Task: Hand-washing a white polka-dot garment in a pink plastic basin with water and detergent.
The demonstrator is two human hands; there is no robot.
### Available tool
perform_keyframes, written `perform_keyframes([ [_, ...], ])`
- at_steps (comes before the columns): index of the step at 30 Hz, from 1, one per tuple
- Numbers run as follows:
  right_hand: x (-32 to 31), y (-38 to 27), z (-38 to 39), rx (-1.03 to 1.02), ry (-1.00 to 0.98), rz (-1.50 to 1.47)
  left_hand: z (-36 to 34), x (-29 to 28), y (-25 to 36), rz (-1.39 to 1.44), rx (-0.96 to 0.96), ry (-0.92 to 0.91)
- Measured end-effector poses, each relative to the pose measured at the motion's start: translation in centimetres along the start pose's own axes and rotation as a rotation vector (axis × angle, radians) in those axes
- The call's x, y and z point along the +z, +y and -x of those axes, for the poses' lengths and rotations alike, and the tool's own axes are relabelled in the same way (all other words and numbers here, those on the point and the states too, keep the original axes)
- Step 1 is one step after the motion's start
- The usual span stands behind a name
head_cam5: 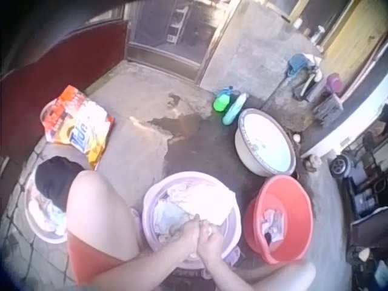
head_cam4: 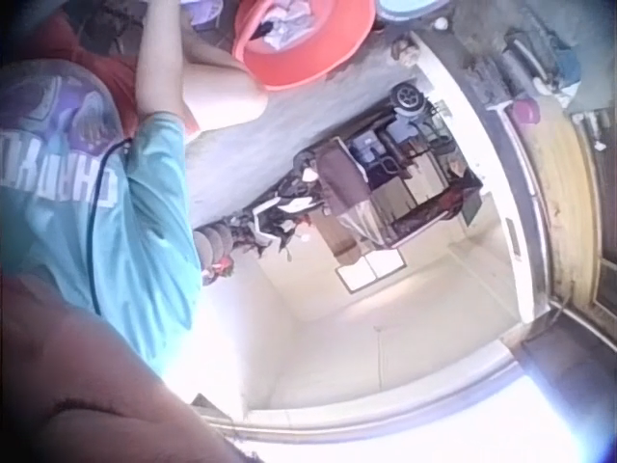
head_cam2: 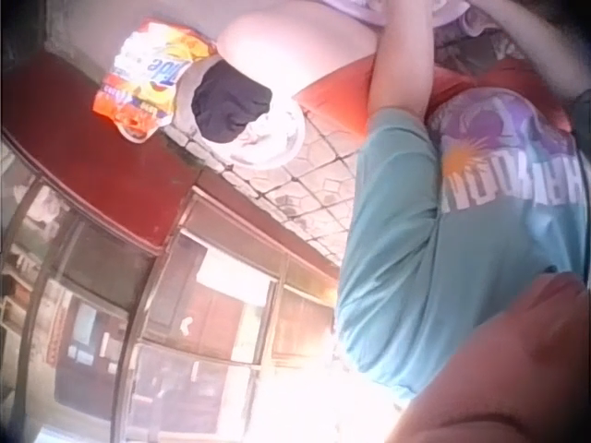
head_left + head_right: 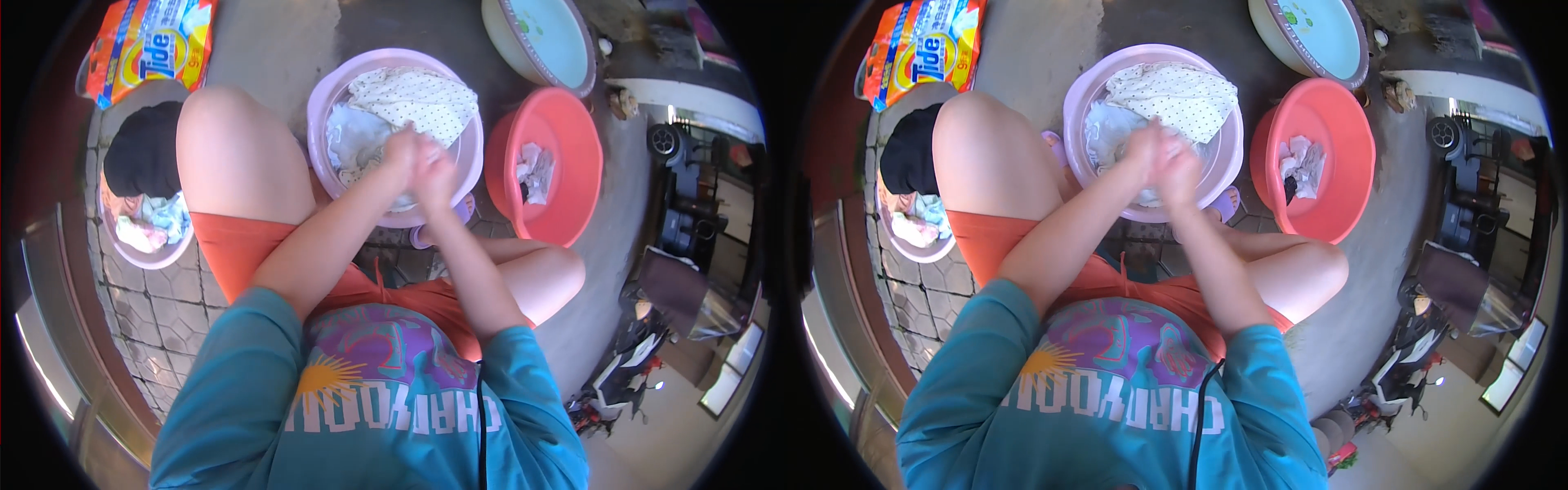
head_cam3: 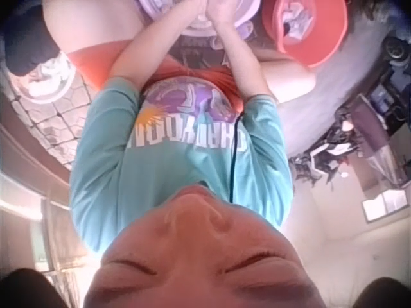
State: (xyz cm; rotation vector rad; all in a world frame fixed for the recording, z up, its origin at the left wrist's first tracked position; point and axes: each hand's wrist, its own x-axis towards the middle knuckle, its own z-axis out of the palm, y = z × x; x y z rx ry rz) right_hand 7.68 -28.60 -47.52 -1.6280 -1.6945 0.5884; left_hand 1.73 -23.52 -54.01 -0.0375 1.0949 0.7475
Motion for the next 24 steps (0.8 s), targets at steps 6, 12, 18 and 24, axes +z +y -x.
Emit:
perform_keyframes([
  [6, 0.8, -1.9, 2.6, 0.038, 0.054, 0.053, 2.6, 0.5, 2.2, -0.326, 0.021, 0.103],
  [12, -0.9, 1.7, -3.8, 0.71, 0.141, 0.041, 2.2, 2.5, -2.1, -0.359, 0.283, 0.047],
  [18, 1.7, 2.8, -0.2, 0.292, 0.149, 0.023, -0.6, 0.6, -1.2, 0.032, 0.073, -0.011],
  [24, -4.1, 7.5, -4.2, 0.475, 0.316, 0.009, 4.0, 2.2, -1.7, 0.176, -0.043, -0.356],
])
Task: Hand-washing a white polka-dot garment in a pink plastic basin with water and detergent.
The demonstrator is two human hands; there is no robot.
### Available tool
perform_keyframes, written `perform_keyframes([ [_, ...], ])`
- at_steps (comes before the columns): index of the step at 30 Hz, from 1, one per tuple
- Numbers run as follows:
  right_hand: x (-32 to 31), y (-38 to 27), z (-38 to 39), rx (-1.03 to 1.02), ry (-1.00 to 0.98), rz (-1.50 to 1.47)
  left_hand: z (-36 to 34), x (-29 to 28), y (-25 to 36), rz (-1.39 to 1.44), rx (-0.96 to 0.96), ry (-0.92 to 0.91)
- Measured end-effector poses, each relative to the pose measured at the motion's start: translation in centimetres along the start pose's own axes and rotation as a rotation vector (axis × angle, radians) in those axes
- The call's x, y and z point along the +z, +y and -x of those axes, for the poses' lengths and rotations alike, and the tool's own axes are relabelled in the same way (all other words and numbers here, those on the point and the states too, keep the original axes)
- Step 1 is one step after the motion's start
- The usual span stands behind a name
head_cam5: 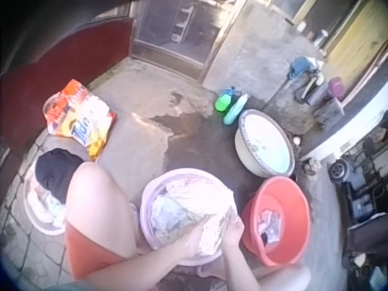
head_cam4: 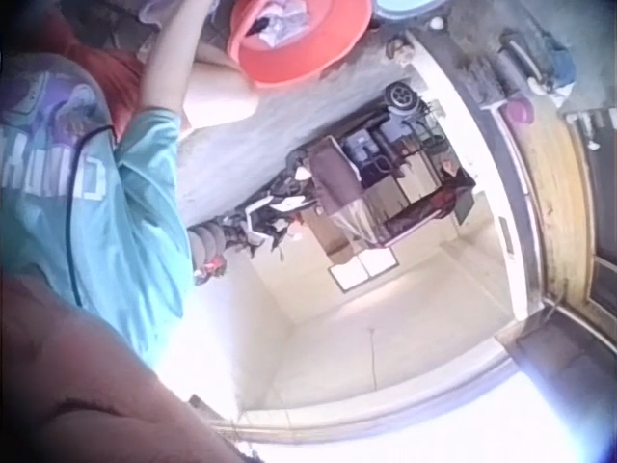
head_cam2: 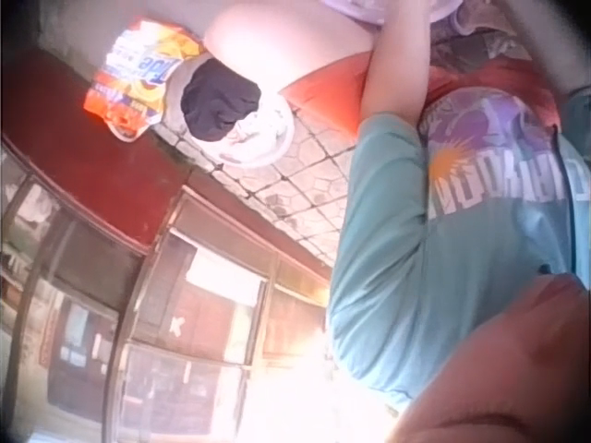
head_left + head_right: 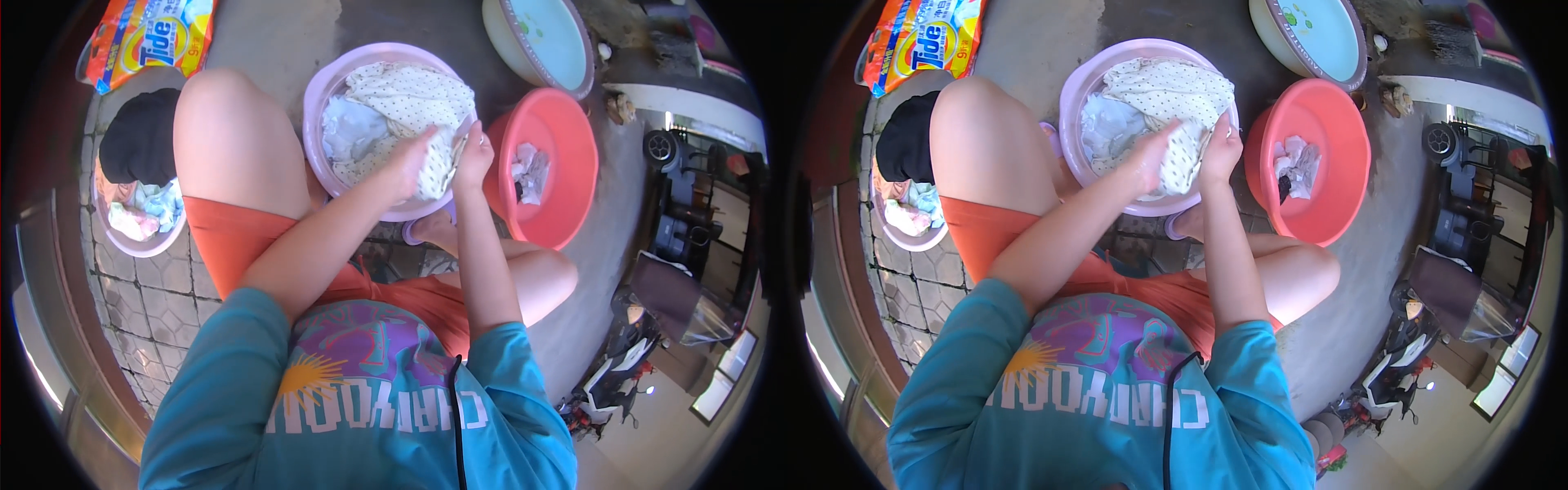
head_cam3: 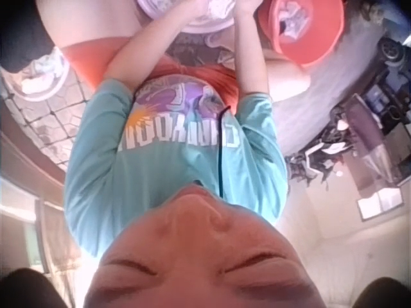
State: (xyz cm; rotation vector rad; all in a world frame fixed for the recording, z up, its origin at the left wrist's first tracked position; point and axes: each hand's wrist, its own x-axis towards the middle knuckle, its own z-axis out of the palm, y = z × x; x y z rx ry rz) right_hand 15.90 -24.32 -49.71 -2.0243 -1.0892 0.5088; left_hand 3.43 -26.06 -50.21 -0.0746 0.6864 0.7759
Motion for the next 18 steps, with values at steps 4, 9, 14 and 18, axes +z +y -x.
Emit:
perform_keyframes([
  [4, -3.7, -3.1, -0.3, 0.15, -0.304, -0.784, 1.1, -0.4, 3.6, 0.192, -0.191, -0.171],
  [9, -9.0, -2.0, -2.2, -0.061, -0.399, -0.418, 0.1, 0.0, 4.2, -0.243, 0.064, -0.101],
  [14, -11.2, -1.2, -1.3, -0.01, -0.885, 0.074, -0.5, -0.1, 5.4, -0.273, 0.406, 0.018],
  [18, -8.7, -3.6, 2.0, 0.045, -0.754, -0.699, -2.2, -1.7, 3.9, -0.404, 0.501, 0.267],
])
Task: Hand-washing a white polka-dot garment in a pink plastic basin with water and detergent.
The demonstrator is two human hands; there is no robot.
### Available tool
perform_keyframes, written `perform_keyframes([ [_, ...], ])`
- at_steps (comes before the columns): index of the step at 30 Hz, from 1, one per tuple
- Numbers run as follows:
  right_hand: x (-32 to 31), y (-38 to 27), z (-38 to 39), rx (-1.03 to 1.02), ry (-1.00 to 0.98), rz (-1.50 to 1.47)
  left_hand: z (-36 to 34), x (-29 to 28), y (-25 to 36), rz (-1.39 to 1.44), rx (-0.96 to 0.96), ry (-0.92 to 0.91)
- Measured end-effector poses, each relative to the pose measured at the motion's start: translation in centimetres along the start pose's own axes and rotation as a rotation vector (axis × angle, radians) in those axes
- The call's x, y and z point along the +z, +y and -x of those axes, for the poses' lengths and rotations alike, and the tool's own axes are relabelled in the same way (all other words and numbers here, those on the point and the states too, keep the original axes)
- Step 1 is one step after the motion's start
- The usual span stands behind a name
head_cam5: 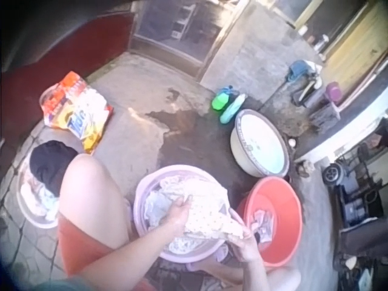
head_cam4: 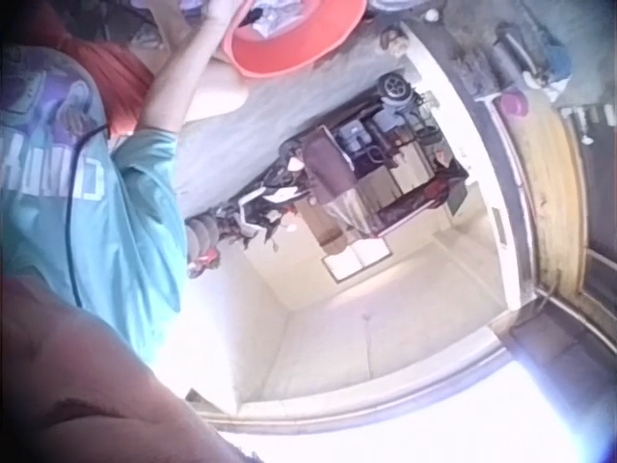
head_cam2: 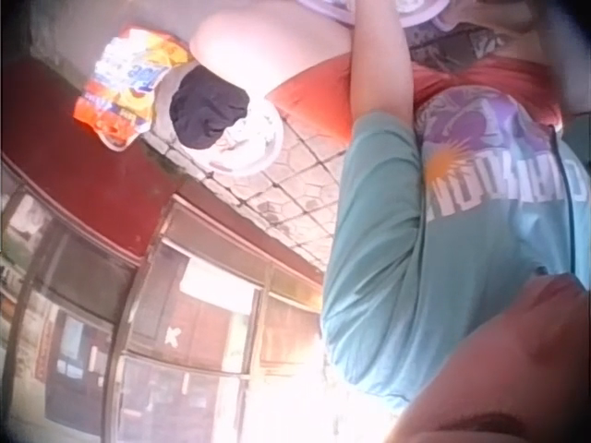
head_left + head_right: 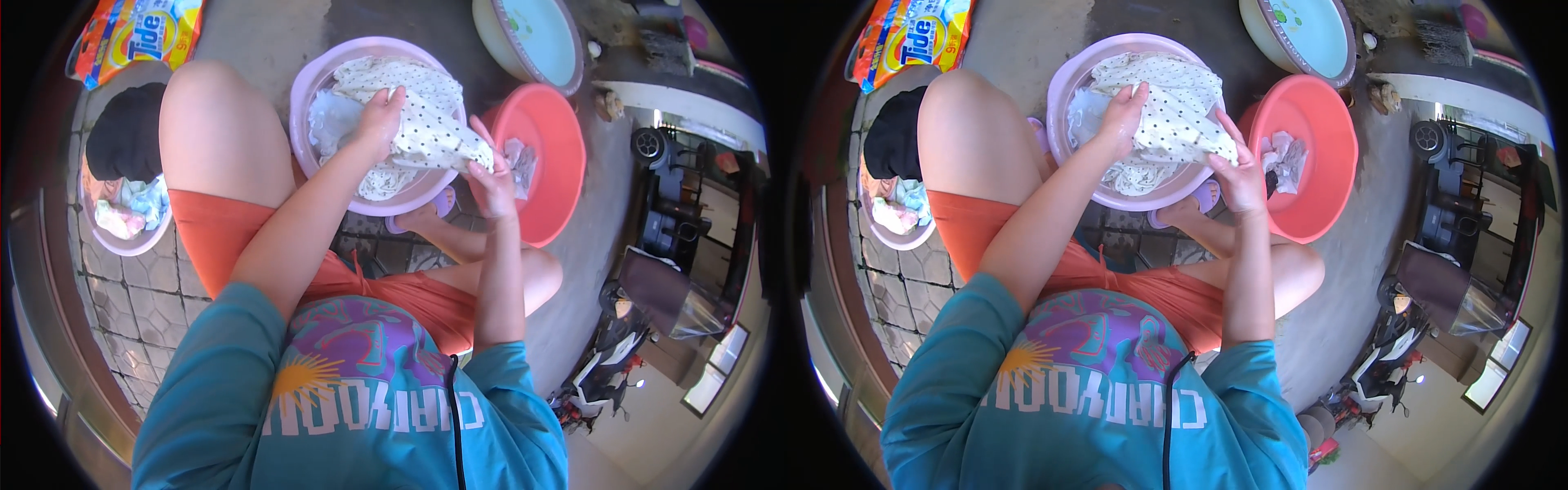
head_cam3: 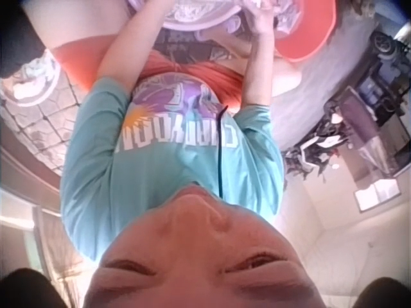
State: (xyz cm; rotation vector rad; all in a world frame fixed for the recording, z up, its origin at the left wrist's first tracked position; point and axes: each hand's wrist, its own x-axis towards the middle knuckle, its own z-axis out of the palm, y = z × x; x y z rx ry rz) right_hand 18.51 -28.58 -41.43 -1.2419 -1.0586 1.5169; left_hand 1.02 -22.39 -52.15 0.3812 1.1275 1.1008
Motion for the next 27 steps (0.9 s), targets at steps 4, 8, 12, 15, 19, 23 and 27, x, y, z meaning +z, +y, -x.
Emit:
perform_keyframes([
  [4, 9.9, 1.1, 2.6, -0.447, -0.056, 0.675, 0.4, -0.4, 1.7, 0.165, -0.384, -0.122],
  [8, 9.1, 2.2, -2.9, -0.227, 0.181, 0.939, 2.8, 1.9, -2.2, 0.457, -0.261, -0.021],
  [12, 9.5, 6.0, -2.0, -0.328, 0.576, 0.785, 2.6, 2.4, -0.5, 0.291, -0.36, -0.059],
  [15, 10.3, 7.6, -1.2, -0.42, 0.416, 0.803, 1.3, 0.3, -1.1, 0.317, -0.381, -0.098],
  [19, 8.0, 4.2, -5.1, 0.087, 0.708, 0.62, 3.0, 2.1, -2.8, 0.136, -0.273, 0.098],
  [23, 11.7, 6.4, -0.2, -0.5, 0.446, 0.803, 3.3, -1.7, -1.1, 0.314, -0.294, -0.308],
  [27, 7.9, 5.8, -5.4, 0.071, 0.638, 0.499, 2.9, 2.7, -1.7, 0.132, -0.285, 0.037],
])
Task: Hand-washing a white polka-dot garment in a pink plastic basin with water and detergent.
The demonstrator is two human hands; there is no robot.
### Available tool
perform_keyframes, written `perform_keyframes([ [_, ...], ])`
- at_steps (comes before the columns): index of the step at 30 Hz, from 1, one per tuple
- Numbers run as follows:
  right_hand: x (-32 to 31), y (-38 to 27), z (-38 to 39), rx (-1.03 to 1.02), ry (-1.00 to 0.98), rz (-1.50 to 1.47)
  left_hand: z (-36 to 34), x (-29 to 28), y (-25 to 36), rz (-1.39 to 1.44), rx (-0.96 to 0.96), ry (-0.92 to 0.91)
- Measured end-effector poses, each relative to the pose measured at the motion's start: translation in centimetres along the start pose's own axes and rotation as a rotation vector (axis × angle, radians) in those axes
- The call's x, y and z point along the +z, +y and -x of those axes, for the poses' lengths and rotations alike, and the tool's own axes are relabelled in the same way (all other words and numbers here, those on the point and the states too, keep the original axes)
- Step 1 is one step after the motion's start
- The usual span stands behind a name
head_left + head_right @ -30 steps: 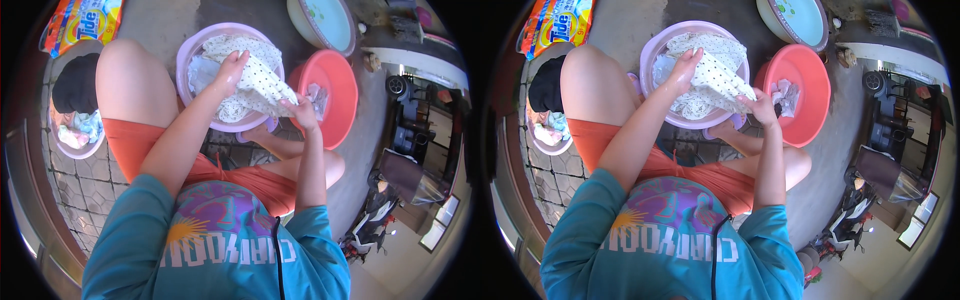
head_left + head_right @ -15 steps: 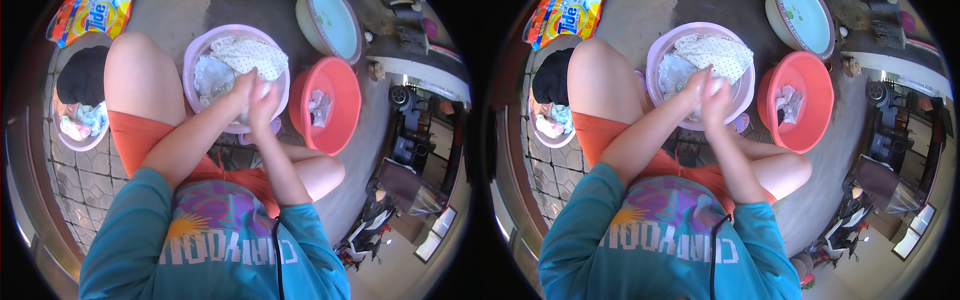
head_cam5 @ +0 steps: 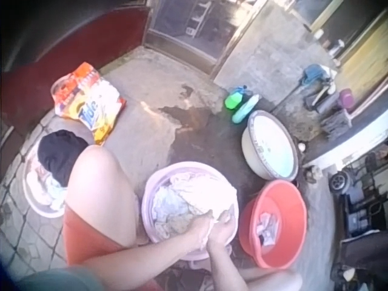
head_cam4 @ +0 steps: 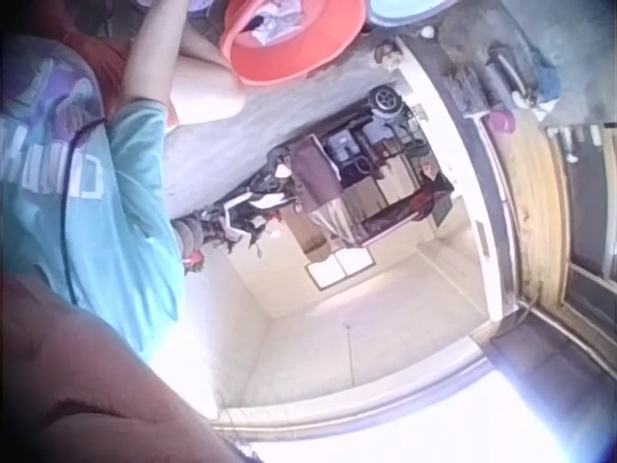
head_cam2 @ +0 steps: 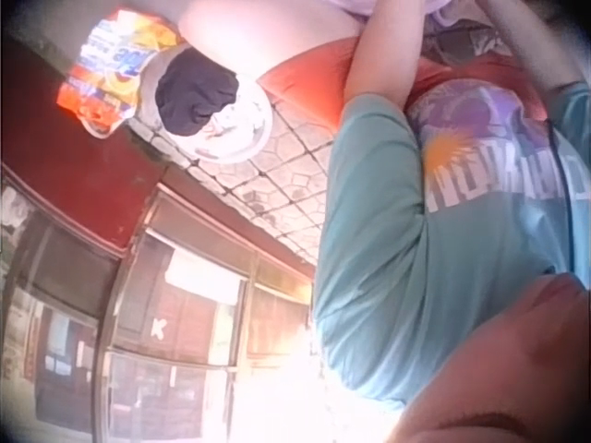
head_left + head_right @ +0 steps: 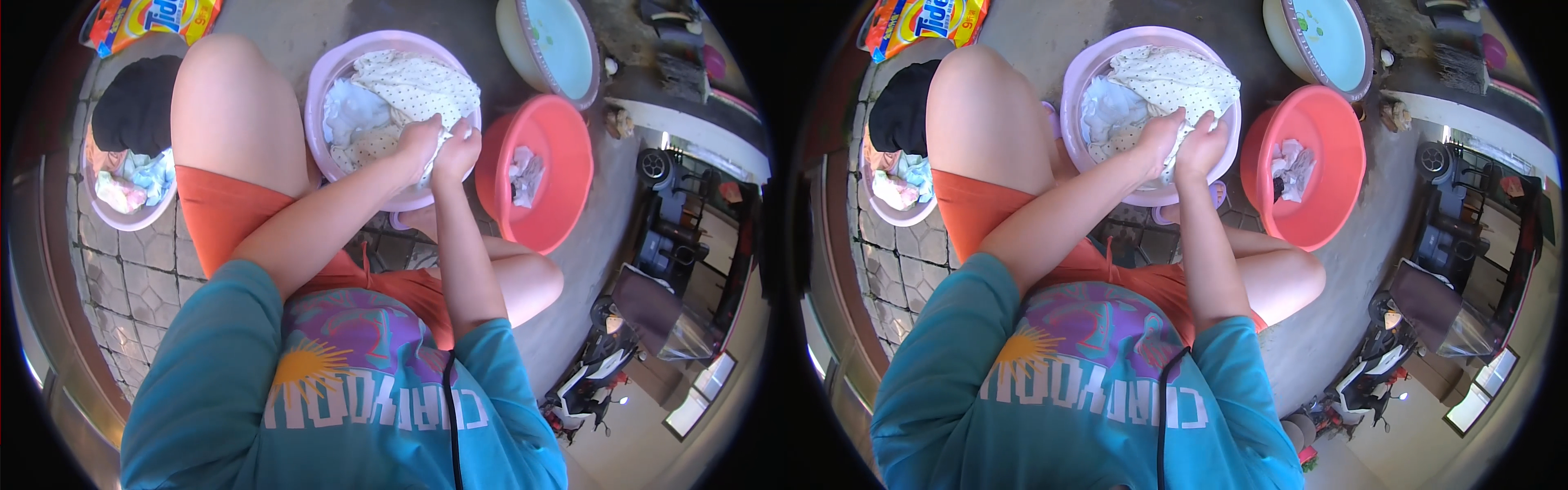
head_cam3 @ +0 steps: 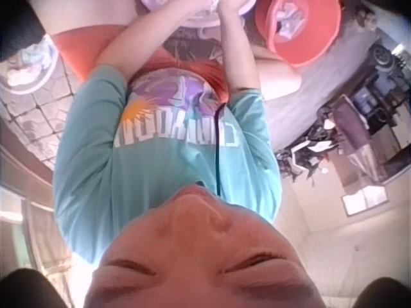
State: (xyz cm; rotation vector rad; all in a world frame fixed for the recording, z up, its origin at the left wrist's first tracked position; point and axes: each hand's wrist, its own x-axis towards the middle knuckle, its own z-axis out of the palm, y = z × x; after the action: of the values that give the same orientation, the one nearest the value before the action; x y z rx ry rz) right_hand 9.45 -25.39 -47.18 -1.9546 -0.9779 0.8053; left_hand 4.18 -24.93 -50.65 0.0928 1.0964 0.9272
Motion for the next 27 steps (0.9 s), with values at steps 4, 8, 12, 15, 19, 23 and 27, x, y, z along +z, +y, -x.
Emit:
perform_keyframes([
  [4, 0.7, 0.9, 6.7, -0.587, -0.056, -0.015, -1.8, -2.4, 0.4, 0.135, -0.042, -0.086],
  [8, -1.0, -1.8, 0.7, 0.09, -0.004, 0.09, -0.2, -0.2, -0.6, -0.006, -0.049, -0.018],
  [12, 0.4, 0.8, 8.2, -0.676, -0.095, 0.126, -0.1, -3.0, 1.5, 0.105, -0.098, -0.302],
  [15, 0.1, 1.6, 1.8, -0.335, 0.035, 0.319, 0.2, -1.8, 1.1, 0.068, -0.275, -0.154],
  [19, -3.5, 3.9, -3.9, 0.021, 0.051, 0.076, 3.3, 1.2, 1.9, 0.01, -0.181, -0.238],
  [23, -6.5, 2.7, -3.9, 0.413, -0.374, -0.757, 2.2, -0.5, 6.4, 0.524, -0.249, -0.434],
  [27, -10.3, 1.5, -2.1, 0.432, -0.656, -0.567, 0.9, -1.1, 6.9, 0.515, 0.078, -0.487],
])
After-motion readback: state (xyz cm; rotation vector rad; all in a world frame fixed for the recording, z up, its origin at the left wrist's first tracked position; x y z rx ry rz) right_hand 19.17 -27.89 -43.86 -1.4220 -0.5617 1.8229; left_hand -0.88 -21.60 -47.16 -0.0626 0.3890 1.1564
